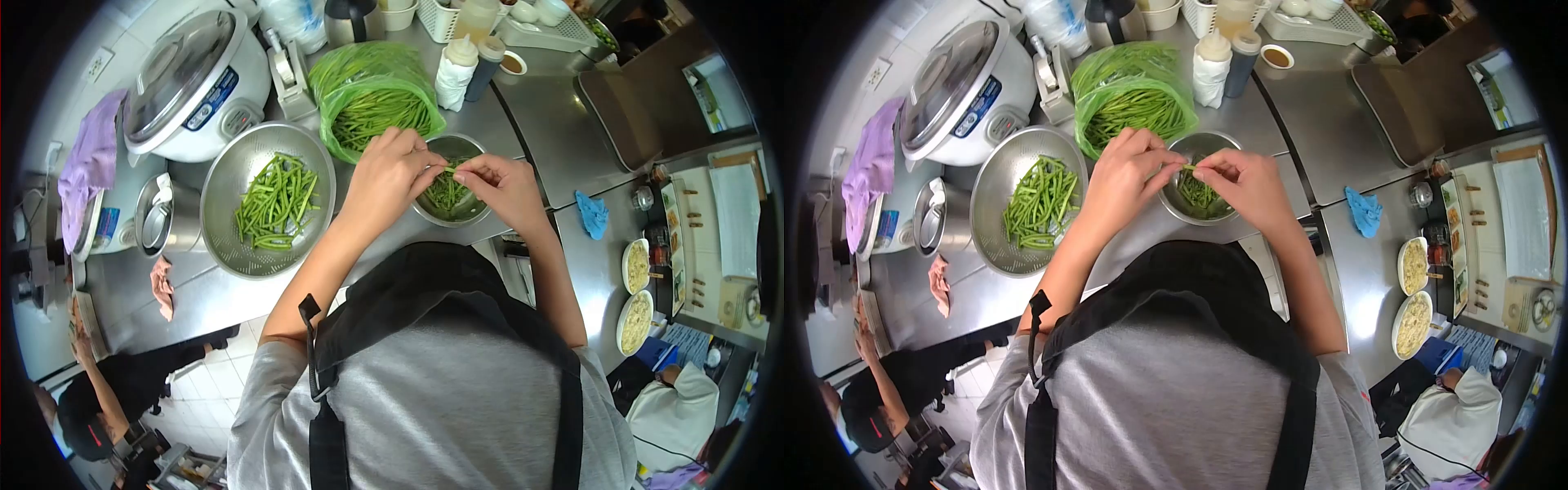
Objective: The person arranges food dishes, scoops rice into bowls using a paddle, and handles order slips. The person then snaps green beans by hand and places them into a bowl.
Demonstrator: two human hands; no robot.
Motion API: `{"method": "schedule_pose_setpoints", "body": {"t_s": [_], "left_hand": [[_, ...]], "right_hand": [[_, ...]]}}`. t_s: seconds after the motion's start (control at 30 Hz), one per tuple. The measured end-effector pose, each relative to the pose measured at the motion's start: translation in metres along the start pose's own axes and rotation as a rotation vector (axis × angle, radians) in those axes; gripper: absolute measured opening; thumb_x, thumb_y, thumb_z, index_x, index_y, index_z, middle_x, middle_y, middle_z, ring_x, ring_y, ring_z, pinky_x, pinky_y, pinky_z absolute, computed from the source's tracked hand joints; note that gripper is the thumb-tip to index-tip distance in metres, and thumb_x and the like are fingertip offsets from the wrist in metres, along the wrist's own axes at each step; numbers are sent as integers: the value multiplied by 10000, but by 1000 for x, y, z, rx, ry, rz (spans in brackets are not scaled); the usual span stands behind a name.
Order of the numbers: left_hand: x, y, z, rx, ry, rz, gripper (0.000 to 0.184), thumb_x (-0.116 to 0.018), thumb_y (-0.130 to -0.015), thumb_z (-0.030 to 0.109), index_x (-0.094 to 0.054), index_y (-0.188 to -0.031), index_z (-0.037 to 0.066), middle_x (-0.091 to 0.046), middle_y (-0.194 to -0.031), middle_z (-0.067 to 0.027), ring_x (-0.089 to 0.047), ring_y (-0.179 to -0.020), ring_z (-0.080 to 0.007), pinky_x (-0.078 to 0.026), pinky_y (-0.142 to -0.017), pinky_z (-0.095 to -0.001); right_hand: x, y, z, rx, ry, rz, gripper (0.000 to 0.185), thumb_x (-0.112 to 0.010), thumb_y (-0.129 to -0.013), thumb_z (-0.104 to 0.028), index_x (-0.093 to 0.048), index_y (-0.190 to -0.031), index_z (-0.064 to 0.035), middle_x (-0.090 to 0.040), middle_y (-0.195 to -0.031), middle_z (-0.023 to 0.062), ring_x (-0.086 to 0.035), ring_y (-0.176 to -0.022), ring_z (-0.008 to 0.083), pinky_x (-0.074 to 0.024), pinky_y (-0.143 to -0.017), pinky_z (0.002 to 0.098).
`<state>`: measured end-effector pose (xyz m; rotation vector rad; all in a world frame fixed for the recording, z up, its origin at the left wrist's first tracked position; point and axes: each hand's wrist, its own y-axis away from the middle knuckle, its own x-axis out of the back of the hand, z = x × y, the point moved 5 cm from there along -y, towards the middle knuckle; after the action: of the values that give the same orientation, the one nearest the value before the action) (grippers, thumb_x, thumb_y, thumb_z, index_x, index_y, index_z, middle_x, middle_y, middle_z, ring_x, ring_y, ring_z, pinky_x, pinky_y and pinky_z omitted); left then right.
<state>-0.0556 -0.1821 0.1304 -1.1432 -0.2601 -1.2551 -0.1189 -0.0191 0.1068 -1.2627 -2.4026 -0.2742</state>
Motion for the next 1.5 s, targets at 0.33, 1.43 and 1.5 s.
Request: {"method": "schedule_pose_setpoints", "body": {"t_s": [0.33, 1.43, 1.5], "left_hand": [[-48, 35, -12, 344, 399, 124, 159, -647, -795, -1, -689, -948, 7, -649, -847, -110, -591, -773, -223, -464, -732, -315], [109, 155, -91, 933, 54, 543, 219, -651, -871, 157, -676, -1003, -15, -612, -673, -33, -491, -590, -66, -416, -571, -224], [112, 156, -91, 982, -270, 369, 309, -682, -823, 156, -644, -1087, -1, -635, -815, -105, -572, -720, -179, -465, -688, -307]], "right_hand": [[-45, -2, 76, 43, -559, 25, 147, -612, -917, -198, -623, -967, -61, -627, -859, -6, -570, -707, 61, -475, -595, 236], [22, -9, 36, -65, 31, 70, 248, -548, -921, -146, -662, -1135, -97, -638, -722, 19, -508, -600, 75, -416, -570, 229], [19, -14, 47, 26, 190, 24, 250, -563, -905, -162, -665, -1120, -87, -662, -772, 58, -571, -672, 137, -455, -639, 278]]}}
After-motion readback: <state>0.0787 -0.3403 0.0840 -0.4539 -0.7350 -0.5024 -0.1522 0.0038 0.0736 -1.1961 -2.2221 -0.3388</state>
